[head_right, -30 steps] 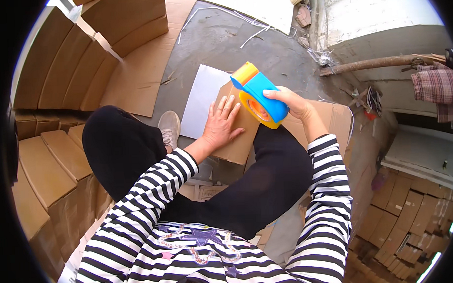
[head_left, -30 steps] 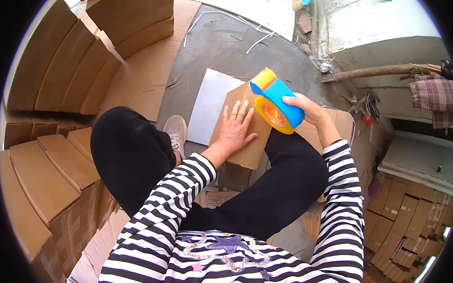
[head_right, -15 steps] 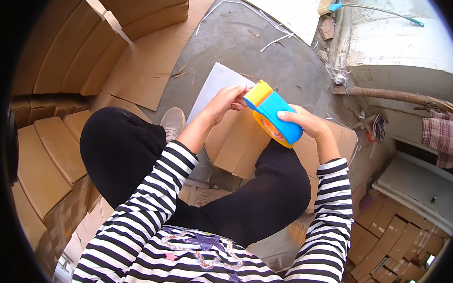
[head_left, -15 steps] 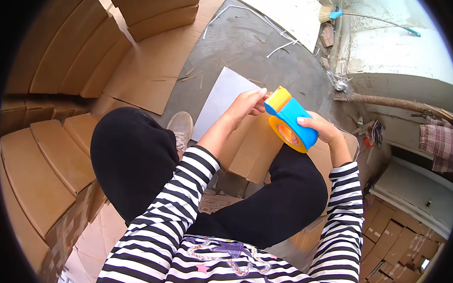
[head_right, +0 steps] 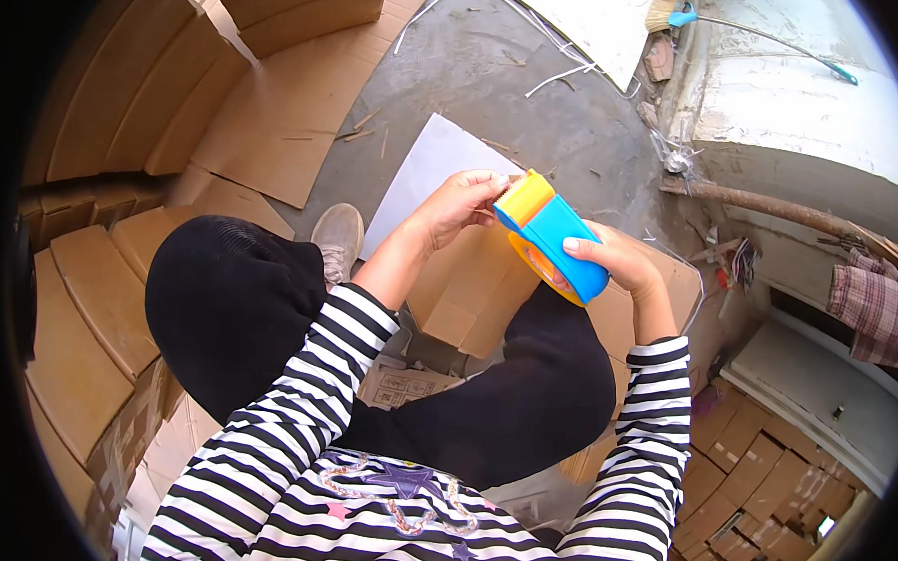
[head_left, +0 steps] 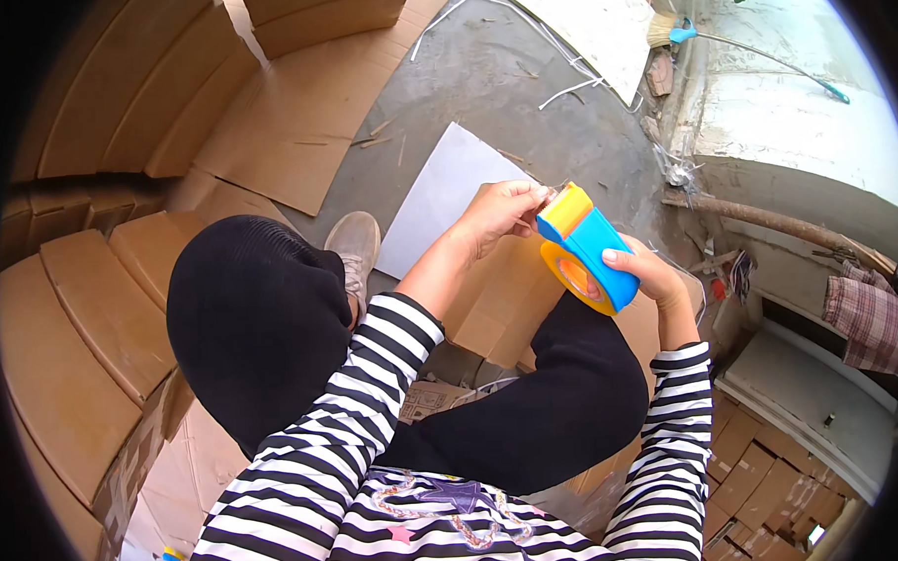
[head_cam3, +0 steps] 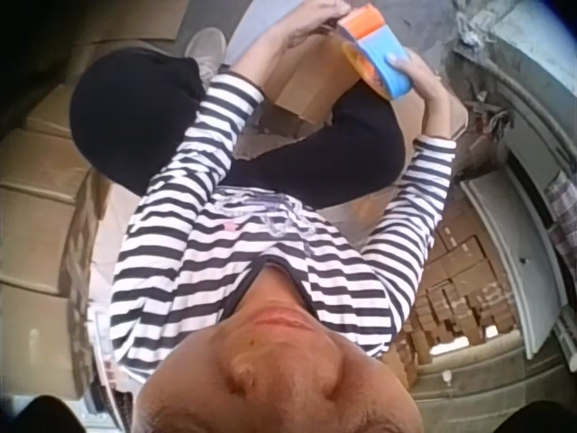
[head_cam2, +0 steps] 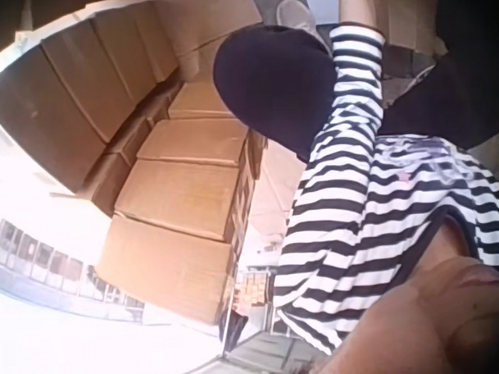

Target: The person assembles cardboard boxes by folding flat cardboard into shape by hand, taping the seams using a tape dispenser, and placing the assembled boxes aside.

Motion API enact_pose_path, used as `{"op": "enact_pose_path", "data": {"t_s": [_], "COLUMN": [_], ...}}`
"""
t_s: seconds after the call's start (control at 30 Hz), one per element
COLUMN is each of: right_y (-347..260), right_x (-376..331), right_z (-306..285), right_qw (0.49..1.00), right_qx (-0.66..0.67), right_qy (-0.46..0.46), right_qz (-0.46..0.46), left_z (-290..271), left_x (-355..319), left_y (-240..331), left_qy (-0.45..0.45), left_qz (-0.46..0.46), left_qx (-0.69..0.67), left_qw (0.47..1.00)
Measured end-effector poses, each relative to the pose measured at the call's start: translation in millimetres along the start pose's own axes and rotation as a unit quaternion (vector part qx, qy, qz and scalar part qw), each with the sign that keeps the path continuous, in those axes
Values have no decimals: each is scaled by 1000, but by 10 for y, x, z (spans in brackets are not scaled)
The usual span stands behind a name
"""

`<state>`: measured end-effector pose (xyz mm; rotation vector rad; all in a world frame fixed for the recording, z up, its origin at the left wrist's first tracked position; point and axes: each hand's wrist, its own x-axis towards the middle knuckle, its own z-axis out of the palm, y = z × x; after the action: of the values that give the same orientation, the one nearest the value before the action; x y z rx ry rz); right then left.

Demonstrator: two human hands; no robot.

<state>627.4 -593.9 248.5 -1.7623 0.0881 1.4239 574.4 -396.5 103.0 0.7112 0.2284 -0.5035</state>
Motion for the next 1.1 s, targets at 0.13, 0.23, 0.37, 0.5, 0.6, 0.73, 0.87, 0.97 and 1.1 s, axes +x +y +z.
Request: {"op": "enact_pose_path", "data": {"t_s": [0.13, 0.23, 0.37, 0.5, 0.6, 0.73, 0.87, 0.97, 1.1], "right_y": [-51, -70, -88, -170, -246, -247, -204, -156, -202], "right_x": [-5, -26, 2, -11, -20, -29, -9, -9, -48], "right_z": [29, 42, 35, 85, 106, 85, 130, 101, 137], "right_qw": [1000, 1000, 1000, 999, 998, 994, 995, 996, 996], "right_qx": [-8, -10, -11, -28, -38, -78, -95, -76, -52], "right_qy": [6, 5, -2, 10, 3, 20, 38, 40, 46], "right_qz": [15, 21, 18, 21, 45, 68, 9, 20, 53], "left_z": [-18, -65, -33, -26, -37, 7, -67, -143, -246], "left_x": [-36, -46, 1, 19, 56, 75, 132, 188, 198], "left_y": [25, 41, 37, -31, -44, -114, -260, -349, -363], "left_qy": [22, 7, 3, 2, 89, 128, 144, 152, 156], "left_qz": [-14, -43, -2, 71, 153, 200, 218, 197, 198], "left_qx": [-12, -96, -16, 52, 191, 233, 187, 182, 182], "left_qw": [1000, 994, 1000, 996, 965, 943, 947, 951, 950]}}
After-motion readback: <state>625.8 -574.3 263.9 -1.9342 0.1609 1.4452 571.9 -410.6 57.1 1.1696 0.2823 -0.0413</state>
